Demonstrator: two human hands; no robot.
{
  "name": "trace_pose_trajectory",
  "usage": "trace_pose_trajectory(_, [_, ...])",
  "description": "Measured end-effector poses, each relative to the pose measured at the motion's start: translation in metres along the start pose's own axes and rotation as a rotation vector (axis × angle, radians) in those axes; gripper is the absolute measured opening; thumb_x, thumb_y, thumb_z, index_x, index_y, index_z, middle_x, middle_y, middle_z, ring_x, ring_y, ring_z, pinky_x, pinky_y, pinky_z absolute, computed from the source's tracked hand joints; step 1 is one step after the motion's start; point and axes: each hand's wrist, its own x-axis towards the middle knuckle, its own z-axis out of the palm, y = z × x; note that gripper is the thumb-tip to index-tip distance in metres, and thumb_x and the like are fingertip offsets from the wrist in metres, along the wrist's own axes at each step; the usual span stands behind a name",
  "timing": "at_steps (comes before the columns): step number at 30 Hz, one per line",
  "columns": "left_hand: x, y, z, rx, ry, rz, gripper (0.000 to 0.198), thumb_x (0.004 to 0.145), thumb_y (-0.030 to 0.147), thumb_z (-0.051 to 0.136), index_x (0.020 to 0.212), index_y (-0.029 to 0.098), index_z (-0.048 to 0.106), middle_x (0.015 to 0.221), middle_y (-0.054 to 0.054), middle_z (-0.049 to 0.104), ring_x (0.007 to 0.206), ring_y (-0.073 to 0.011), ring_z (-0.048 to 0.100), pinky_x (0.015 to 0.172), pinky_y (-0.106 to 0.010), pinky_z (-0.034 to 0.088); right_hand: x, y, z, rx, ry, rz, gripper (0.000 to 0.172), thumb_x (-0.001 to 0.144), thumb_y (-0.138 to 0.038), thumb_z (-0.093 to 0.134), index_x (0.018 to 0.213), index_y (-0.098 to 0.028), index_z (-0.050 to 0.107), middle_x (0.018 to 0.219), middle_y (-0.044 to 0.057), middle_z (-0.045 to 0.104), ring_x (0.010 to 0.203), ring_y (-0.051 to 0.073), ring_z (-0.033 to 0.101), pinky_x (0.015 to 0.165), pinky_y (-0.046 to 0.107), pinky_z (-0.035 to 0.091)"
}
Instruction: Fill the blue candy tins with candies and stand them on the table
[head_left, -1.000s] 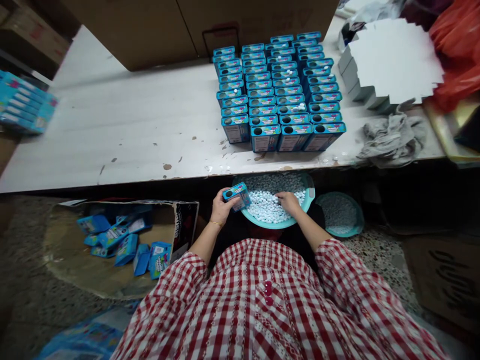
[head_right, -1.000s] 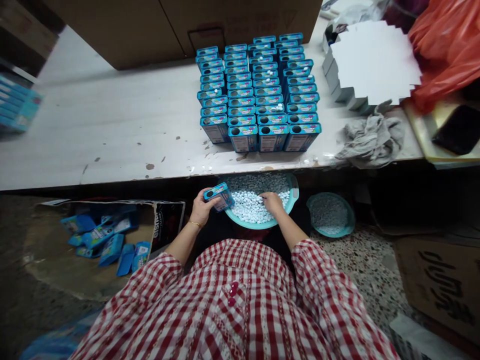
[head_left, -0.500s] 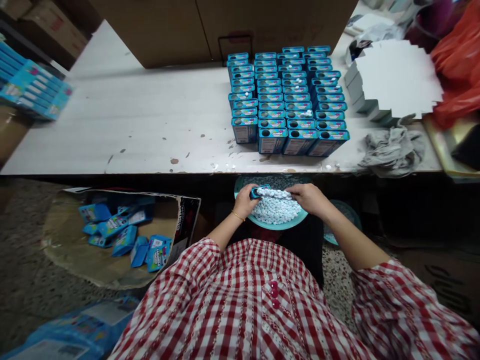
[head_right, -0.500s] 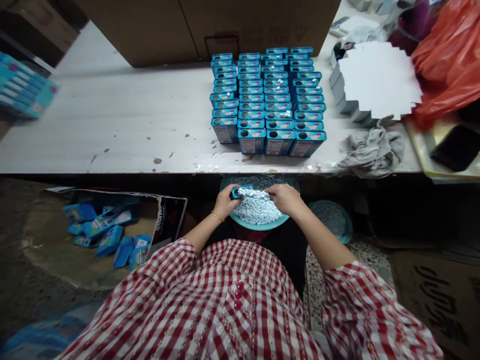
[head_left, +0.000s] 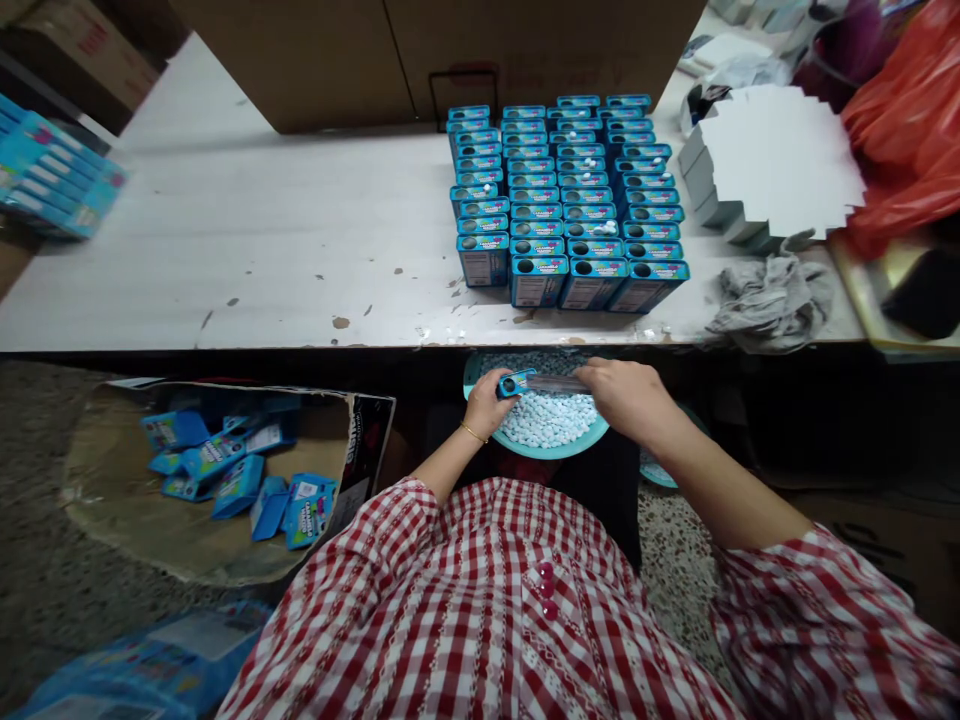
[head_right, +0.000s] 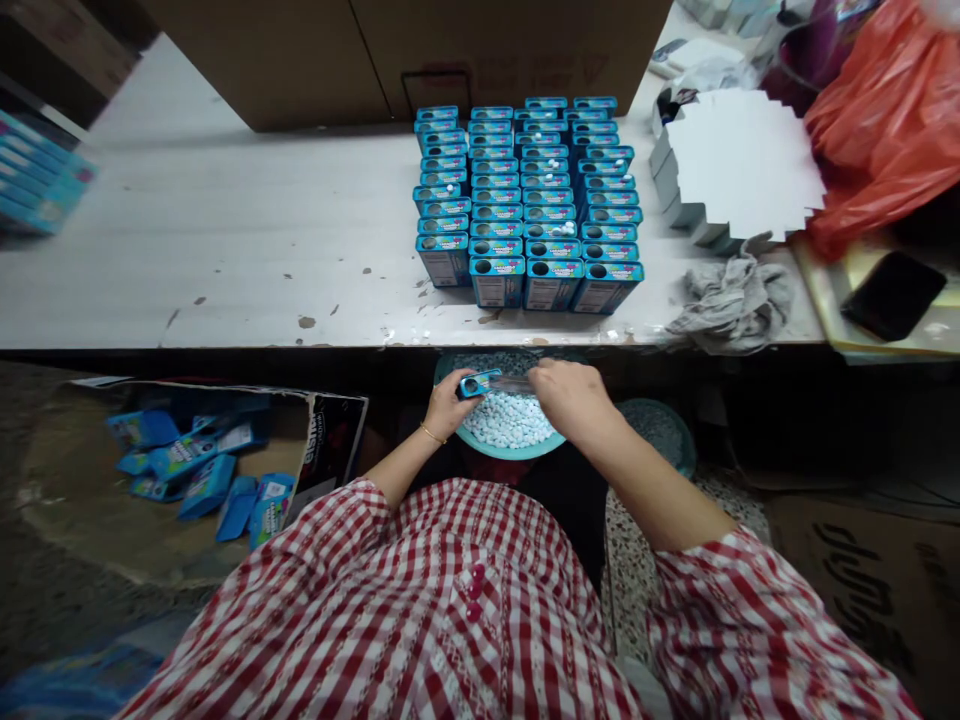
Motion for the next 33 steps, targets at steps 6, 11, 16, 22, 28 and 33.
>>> trace_pose_trajectory(6, [-0.009, -0.012, -0.025, -0.179, 0.13, -0.147, 0.04, 0.061, 0.029, 0.072, 0.097, 0.017, 0.058, 0.088, -0.003, 0.064, 0.08, -0.0164, 0.059, 0.077, -0.029, 0.046, 0.019, 0.025, 0.104, 0.165, -0.059, 0.13, 0.035, 0.081, -0.005, 0.035, 0.095, -0.016, 0.065, 0.094, 0.011, 0.065, 0.085, 0.02, 0.061, 0.068, 0.027, 0.042])
trace_pose_trajectory(11, [-0.013, -0.031, -0.027, -0.281, 0.21, -0.256, 0.045, 0.058, 0.032, 0.073, 0.097, 0.016, 0.057, 0.086, -0.002, 0.062, 0.077, -0.0151, 0.058, 0.076, -0.029, 0.047, 0.065, -0.024, 0.166, 0.411, -0.012, 0.127, 0.038, 0.085, -0.011, 0.037, 0.111, -0.02, 0.062, 0.111, 0.008, 0.064, 0.098, 0.019, 0.058, 0.077, 0.026, 0.042])
trace_pose_trajectory(16, [-0.015, -0.033, -0.034, -0.307, 0.252, -0.295, 0.047, 0.057, 0.033, 0.074, 0.097, 0.016, 0.057, 0.084, -0.002, 0.063, 0.075, -0.0145, 0.058, 0.075, -0.029, 0.047, 0.075, -0.019, 0.177, 0.547, 0.027, 0.122, 0.032, 0.085, -0.016, 0.042, 0.106, -0.02, 0.066, 0.108, 0.005, 0.066, 0.097, 0.016, 0.059, 0.081, 0.024, 0.044])
trace_pose_trajectory(22, [-0.012, -0.024, -0.039, -0.246, 0.24, -0.233, 0.043, 0.059, 0.031, 0.073, 0.097, 0.017, 0.058, 0.087, -0.002, 0.063, 0.077, -0.015, 0.058, 0.076, -0.028, 0.046, 0.051, 0.021, 0.158, 0.81, 0.153, 0.066, 0.028, 0.079, -0.015, 0.048, 0.097, -0.018, 0.069, 0.096, 0.005, 0.069, 0.087, 0.016, 0.062, 0.077, 0.027, 0.047])
trace_pose_trajectory(28, [-0.004, -0.006, -0.016, -0.066, 0.083, -0.1, 0.036, 0.062, 0.02, 0.069, 0.096, 0.018, 0.059, 0.093, -0.004, 0.064, 0.087, -0.019, 0.059, 0.082, -0.032, 0.045, 0.028, 0.027, 0.084, 0.712, 0.183, -0.051, 0.029, 0.081, -0.019, 0.046, 0.098, -0.022, 0.069, 0.094, 0.003, 0.068, 0.089, 0.015, 0.061, 0.075, 0.023, 0.044])
trace_pose_trajectory(33, [0.0, -0.003, 0.002, 0.077, -0.013, 0.038, 0.038, 0.063, 0.012, 0.066, 0.099, 0.019, 0.058, 0.1, -0.006, 0.063, 0.097, -0.0222, 0.057, 0.088, -0.035, 0.044, 0.021, 0.002, 0.026, 0.235, -0.006, -0.018, 0.035, 0.077, -0.011, 0.043, 0.095, -0.027, 0.069, 0.101, 0.003, 0.066, 0.092, 0.019, 0.059, 0.071, 0.025, 0.042])
